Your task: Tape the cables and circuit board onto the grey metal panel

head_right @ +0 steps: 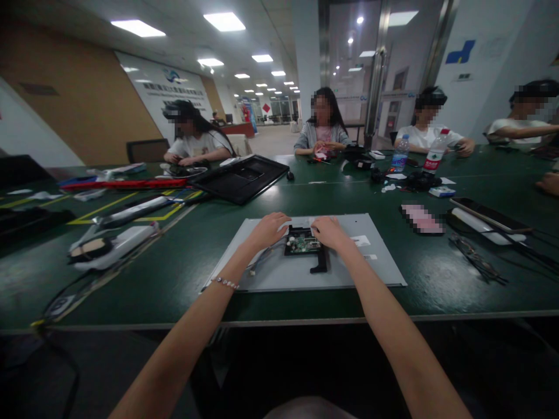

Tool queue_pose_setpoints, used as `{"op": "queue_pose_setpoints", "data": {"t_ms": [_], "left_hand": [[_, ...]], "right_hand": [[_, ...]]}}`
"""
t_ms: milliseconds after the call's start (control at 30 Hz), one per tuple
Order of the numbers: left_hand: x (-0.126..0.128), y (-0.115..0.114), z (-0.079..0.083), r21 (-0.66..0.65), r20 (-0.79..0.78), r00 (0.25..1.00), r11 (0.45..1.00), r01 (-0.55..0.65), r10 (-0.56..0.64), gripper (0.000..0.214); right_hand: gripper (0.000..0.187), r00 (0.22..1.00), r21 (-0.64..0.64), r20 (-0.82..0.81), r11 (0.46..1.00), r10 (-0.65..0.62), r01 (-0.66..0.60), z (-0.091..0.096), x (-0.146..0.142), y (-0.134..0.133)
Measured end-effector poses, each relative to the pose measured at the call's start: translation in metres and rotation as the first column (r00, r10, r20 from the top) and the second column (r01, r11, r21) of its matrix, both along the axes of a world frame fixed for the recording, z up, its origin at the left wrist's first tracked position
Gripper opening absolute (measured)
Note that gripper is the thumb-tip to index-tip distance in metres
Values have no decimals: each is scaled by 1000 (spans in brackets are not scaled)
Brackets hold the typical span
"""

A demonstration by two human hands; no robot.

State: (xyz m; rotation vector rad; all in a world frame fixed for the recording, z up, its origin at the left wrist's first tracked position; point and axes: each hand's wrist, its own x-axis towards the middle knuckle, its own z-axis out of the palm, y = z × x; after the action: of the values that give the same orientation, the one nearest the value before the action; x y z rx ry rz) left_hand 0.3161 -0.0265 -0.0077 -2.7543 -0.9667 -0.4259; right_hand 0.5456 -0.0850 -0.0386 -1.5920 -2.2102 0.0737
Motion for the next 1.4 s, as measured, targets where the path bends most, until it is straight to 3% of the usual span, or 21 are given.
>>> {"op": "queue_pose_setpoints", "data": {"t_ms": [333, 533, 667, 800, 933, 1033, 1167, 1300, 1400], "left_hand": [[-2, 1, 0, 5, 2, 1000, 1000, -19, 19, 31], [-1, -6, 9, 28, 0, 998, 998, -56, 56, 30], [-1, -14, 24, 62, 23, 996, 994, -89, 87, 31], [-8, -35, 50, 60, 62, 991, 991, -124, 120, 29], [-18, -84, 66, 23, 173, 975, 989, -147, 141, 27], [-19, -129, 53, -39, 269, 946, 984, -176, 180, 23], [-16, -170, 11, -92, 390, 899, 980, -175, 197, 20], [-15, -182, -26, -44, 517, 843, 988, -146, 148, 19], [-17, -185, -36, 5, 587, 805, 993, -116, 91, 22]], "right_hand": [[31, 998, -33, -56, 999, 1, -3, -8, 2, 9], [38, 990, 37, -135, 999, -32, 38, 19, 8, -5], [42, 980, 44, -198, 998, -37, 47, 32, 34, -31], [50, 996, -106, -74, 994, -46, 38, 12, 79, -74], [62, 996, -228, 39, 970, -81, 88, -22, 121, -118], [67, 994, -270, 80, 959, -71, 90, -39, 136, -140], [69, 984, -229, 142, 963, -109, 140, -48, 131, -150], [67, 972, -179, 190, 969, -135, 169, -48, 111, -145], [67, 973, -123, 196, 982, -119, 145, -47, 91, -138]]}}
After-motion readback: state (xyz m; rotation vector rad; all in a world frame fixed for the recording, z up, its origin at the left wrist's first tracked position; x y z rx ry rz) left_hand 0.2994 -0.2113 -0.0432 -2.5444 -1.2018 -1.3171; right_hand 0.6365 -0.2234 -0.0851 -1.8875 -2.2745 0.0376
